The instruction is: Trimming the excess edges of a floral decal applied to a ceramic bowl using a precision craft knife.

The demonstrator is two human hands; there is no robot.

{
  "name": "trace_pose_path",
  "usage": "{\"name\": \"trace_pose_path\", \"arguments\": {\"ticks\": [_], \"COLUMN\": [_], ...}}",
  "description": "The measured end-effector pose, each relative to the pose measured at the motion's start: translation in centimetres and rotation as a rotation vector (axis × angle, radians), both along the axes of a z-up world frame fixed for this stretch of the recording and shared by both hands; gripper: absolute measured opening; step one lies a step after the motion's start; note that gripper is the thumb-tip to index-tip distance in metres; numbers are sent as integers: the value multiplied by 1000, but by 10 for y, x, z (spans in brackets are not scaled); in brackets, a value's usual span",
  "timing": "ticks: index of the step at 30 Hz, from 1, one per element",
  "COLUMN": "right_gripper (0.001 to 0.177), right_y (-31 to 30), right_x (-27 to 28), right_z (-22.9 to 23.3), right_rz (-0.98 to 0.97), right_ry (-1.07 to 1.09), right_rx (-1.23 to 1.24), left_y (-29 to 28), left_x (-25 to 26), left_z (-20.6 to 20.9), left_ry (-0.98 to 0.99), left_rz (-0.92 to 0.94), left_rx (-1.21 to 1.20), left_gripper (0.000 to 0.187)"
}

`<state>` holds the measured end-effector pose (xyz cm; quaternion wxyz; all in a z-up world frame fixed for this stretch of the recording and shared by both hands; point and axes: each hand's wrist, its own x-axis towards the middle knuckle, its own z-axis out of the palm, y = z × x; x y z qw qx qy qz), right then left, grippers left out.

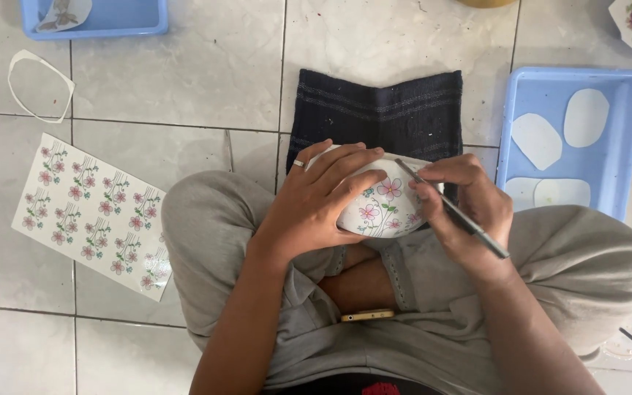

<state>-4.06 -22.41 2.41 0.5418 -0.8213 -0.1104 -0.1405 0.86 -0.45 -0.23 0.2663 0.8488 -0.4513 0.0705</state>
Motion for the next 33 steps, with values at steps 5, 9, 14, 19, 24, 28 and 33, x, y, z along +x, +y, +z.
{"name": "trace_pose_path", "arguments": {"ticks": [5, 9, 14, 19, 24, 28, 33], "right_gripper": [8, 5, 5, 4, 10, 10, 12], "right_y": [0, 3, 1, 0, 1, 5, 7], "right_x": [0, 2, 3, 3, 4, 3, -2], "right_z": [1, 7, 6, 6, 13, 17, 17], "right_rz": [1, 32, 53, 55, 91, 89, 39], "right_ry": [-62, -108, -125, -147, -195, -229, -220], "right_rx": [-125, -79, -145, -182, -239, -274, -312], "left_y": [-1, -1, -2, -3, -4, -6, -10], "left_x": [1, 0, 1, 0, 1, 1, -1], "left_z": [2, 1, 1, 2, 4, 8, 10], "left_ry": [-10, 14, 7, 12, -14, -63, -86], "left_rz": [25, 50, 53, 53, 69, 89, 123], "left_rx": [2, -21, -9, -22, -26, 39, 57], "left_gripper": [84, 82, 84, 83, 81, 88, 86]}}
